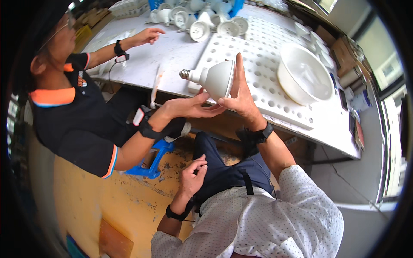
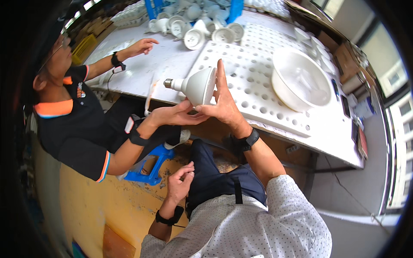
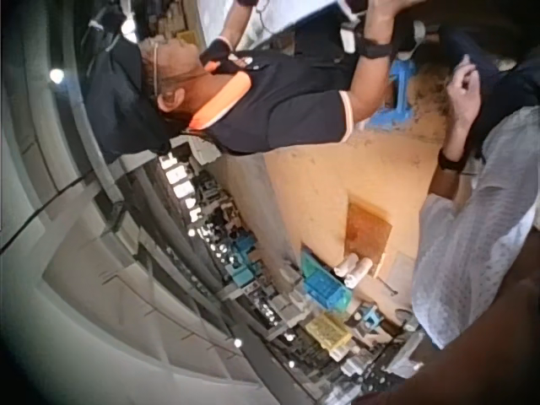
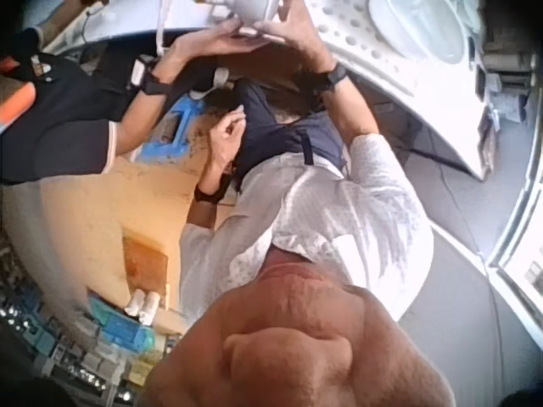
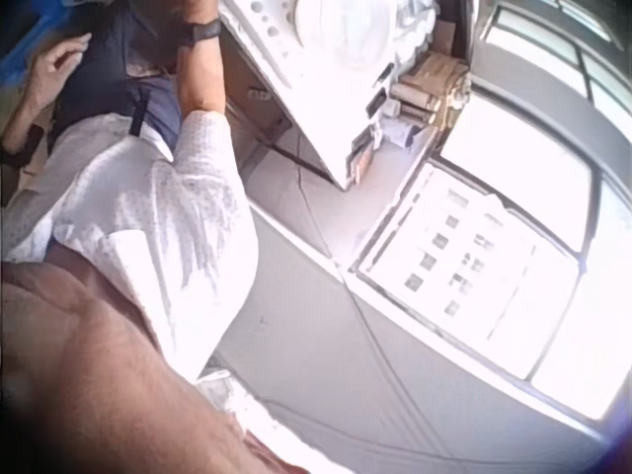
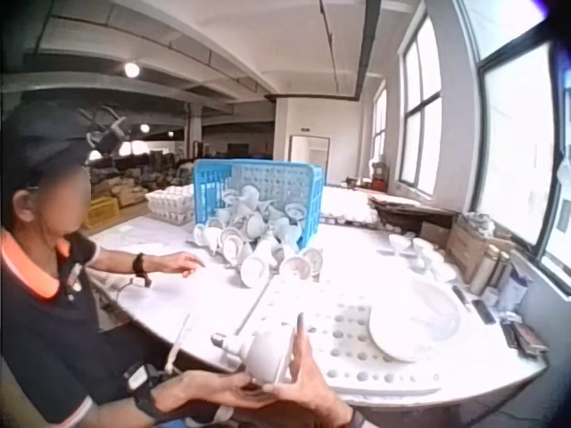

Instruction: Assemble LED light bulb components by fitting the lens onto the housing.

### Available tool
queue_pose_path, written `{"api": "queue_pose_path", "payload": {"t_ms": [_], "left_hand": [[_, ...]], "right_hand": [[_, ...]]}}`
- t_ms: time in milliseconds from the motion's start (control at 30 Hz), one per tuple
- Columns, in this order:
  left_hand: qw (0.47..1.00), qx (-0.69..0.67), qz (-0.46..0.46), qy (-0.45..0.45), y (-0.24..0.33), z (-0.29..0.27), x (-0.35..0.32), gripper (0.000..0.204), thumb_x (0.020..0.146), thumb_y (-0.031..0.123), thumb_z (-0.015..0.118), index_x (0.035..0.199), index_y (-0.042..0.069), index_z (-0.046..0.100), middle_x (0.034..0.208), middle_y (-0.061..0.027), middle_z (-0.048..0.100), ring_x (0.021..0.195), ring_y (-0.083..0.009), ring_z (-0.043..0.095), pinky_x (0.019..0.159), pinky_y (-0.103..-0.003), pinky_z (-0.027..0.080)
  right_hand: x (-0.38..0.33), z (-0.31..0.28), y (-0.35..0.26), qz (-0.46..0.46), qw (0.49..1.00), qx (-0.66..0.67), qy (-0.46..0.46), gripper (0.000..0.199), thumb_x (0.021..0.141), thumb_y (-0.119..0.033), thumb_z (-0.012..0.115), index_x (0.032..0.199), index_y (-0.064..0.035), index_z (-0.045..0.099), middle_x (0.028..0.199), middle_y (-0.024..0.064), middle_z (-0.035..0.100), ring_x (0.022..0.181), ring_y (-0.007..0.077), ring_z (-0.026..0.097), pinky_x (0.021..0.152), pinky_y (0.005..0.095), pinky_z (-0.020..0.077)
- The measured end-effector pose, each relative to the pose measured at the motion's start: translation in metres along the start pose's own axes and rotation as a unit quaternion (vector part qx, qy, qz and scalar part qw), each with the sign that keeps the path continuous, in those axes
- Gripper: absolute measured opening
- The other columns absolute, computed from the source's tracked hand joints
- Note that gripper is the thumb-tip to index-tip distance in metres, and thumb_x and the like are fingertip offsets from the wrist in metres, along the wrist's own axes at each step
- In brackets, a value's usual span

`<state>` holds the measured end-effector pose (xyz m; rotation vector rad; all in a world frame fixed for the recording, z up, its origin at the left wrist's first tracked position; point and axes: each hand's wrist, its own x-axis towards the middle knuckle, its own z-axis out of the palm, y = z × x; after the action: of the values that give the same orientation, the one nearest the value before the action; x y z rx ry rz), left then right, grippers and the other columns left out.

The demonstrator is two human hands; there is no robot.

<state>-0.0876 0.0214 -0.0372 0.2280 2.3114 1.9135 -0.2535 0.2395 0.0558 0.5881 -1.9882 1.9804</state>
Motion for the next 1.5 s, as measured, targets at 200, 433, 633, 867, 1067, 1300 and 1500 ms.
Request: {"api": "queue_pose_path", "payload": {"t_ms": [200,433,633,867,1067,1300,1500], "left_hand": [[0.963,0.128,0.226,0.065,0.064,0.008,0.005,0.022,0.08,0.002,0.061,0.1,-0.005,0.058,0.122,-0.0238,0.054,0.11,-0.0292,0.056,0.089,-0.034,0.045],[0.94,0.22,0.244,-0.087,0.096,0.05,0.023,0.072,0.064,0.013,0.079,0.126,0.002,0.044,0.136,-0.0216,0.04,0.122,-0.0363,0.044,0.097,-0.04,0.04],[0.934,0.181,0.046,-0.303,0.079,0.074,0.024,0.071,0.06,0.011,0.08,0.123,0.002,0.047,0.111,-0.0181,0.061,0.102,-0.0286,0.061,0.085,-0.035,0.048],[0.942,0.22,0.12,-0.225,0.066,0.087,0.025,0.064,0.065,0.012,0.075,0.123,0.003,0.047,0.097,-0.022,0.064,0.092,-0.038,0.062,0.078,-0.04,0.051],[0.939,0.284,0.134,-0.142,0.052,0.089,0.039,0.065,0.068,0.006,0.072,0.127,0.005,0.043,0.097,-0.0222,0.063,0.09,-0.0389,0.061,0.073,-0.041,0.052],[0.895,0.344,0.276,-0.061,0.031,0.089,0.048,0.07,0.066,0.001,0.067,0.131,0.005,0.039,0.091,-0.0216,0.064,0.075,-0.0363,0.064,0.063,-0.042,0.052],[0.814,0.428,0.393,-0.004,0.023,0.086,0.054,0.067,0.067,-0.005,0.06,0.131,0.004,0.042,0.091,-0.0118,0.065,0.062,-0.026,0.059,0.057,-0.036,0.049]], "right_hand": [[-0.084,-0.055,-0.036,0.025,0.998,0.03,-0.056,0.133,0.052,-0.029,0.079,0.143,-0.0083,-0.015,0.149,0.023,-0.002,0.139,0.0319,0.004,0.111,0.0416,0.0088],[-0.168,-0.067,-0.048,0.002,0.985,0.013,-0.174,0.133,0.052,-0.034,0.083,0.145,-0.0074,-0.009,0.147,0.0204,0.016,0.133,0.0292,0.025,0.107,0.0394,0.0236],[-0.202,-0.071,-0.046,0.025,0.971,-0.028,-0.236,0.131,0.05,-0.032,0.081,0.145,-0.0063,-0.005,0.144,0.0207,0.019,0.132,0.0329,0.025,0.108,0.0397,0.0233],[-0.207,-0.081,-0.028,0.009,0.967,-0.067,-0.244,0.134,0.049,-0.036,0.083,0.145,-0.0052,-0.005,0.148,0.0224,0.006,0.138,0.034,0.011,0.11,0.0413,0.0178],[-0.202,-0.085,-0.012,0.087,0.976,0.034,-0.195,0.133,0.053,-0.042,0.085,0.145,-0.0067,-0.005,0.15,0.0178,0.001,0.138,0.0311,0.009,0.108,0.0453,0.0259],[-0.198,-0.081,-0.003,0.153,0.968,0.059,-0.19,0.132,0.057,-0.039,0.085,0.145,-0.0107,-0.009,0.151,0.0171,-0.001,0.14,0.0287,0.004,0.108,0.0495,0.0219],[-0.192,-0.071,0.004,0.165,0.969,0.082,-0.168,0.126,0.058,-0.033,0.084,0.145,-0.012,-0.005,0.15,0.0152,0.004,0.138,0.0273,0.013,0.105,0.0465,0.0314]]}}
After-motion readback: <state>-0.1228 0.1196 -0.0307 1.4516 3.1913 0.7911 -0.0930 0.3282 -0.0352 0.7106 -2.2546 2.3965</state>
